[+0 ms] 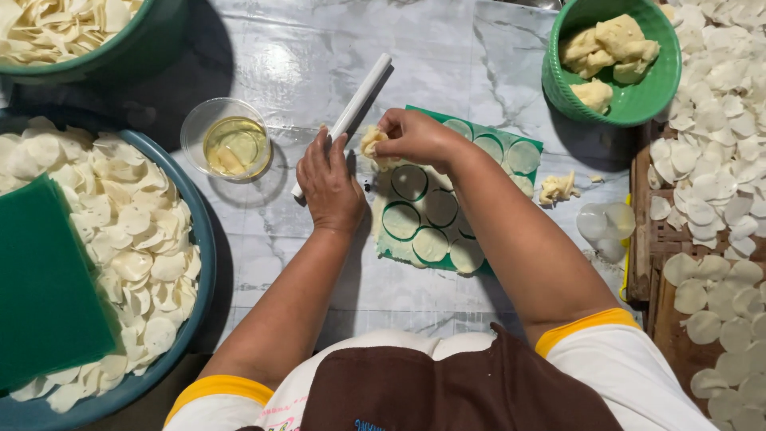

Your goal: Cutting out small circles from a thin sheet of dough using a circular cutter and placing them on a tray

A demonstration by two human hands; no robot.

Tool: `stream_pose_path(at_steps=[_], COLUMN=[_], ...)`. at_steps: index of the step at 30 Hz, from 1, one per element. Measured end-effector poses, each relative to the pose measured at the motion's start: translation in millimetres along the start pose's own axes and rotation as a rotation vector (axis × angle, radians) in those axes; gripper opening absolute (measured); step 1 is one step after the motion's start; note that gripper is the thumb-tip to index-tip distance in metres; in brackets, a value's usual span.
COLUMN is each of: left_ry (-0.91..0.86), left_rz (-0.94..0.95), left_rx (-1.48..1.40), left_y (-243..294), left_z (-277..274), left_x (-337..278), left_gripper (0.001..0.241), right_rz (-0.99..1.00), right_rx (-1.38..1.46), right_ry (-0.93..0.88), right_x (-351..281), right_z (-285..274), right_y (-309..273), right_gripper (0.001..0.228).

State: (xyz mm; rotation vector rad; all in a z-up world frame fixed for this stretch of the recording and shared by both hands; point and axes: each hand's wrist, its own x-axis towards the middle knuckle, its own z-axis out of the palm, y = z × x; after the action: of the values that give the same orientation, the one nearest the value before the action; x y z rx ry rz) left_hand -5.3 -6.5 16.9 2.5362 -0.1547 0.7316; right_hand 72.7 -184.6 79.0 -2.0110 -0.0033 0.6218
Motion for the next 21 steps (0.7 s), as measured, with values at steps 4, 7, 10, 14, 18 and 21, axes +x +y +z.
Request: stream_pose_path(at_steps=[4, 7, 10, 14, 18, 21], left_ry=[-0.008, -0.025, 0.013, 0.055, 0.081, 0.005], left_rz=[-0.009, -0.015, 0.002, -0.051, -0.102, -0.138], left_rx=[-0.039, -0.062, -0.128, -0.381, -0.697, -0.797], left_y=[-0.8, -0.9, -3.2, -16.2, -16.2, -13.3], left_z=[-2.7, -4.1, -3.7, 3.0, -18.8, -54.9], left_x=[-1.3, 0.2, -0.8, -0.8, 2.3, -5.9], left_gripper=[0.054, 0.059, 0.057, 0.053, 0.052, 0.051], right_rz=[-0.025, -0.174, -0.085, -0.208, -0.263, -0.381], right_rx=[0.019, -0.298, -0.510, -0.182, 0.058, 0.220], right_ry=[0.023, 0.061, 0.116, 0.136, 0.140, 0.083], right_x=[-6.0, 2.7, 2.0, -23.0, -66.6, -105.8], right_z=[2.9, 4.2, 12.3, 23.8, 47.3, 81.8], right_y=[8.5, 25.0, 28.2, 12.1, 5.2, 12.4], right_gripper=[0.040, 0.049, 0.043, 0.045, 0.037, 0.038])
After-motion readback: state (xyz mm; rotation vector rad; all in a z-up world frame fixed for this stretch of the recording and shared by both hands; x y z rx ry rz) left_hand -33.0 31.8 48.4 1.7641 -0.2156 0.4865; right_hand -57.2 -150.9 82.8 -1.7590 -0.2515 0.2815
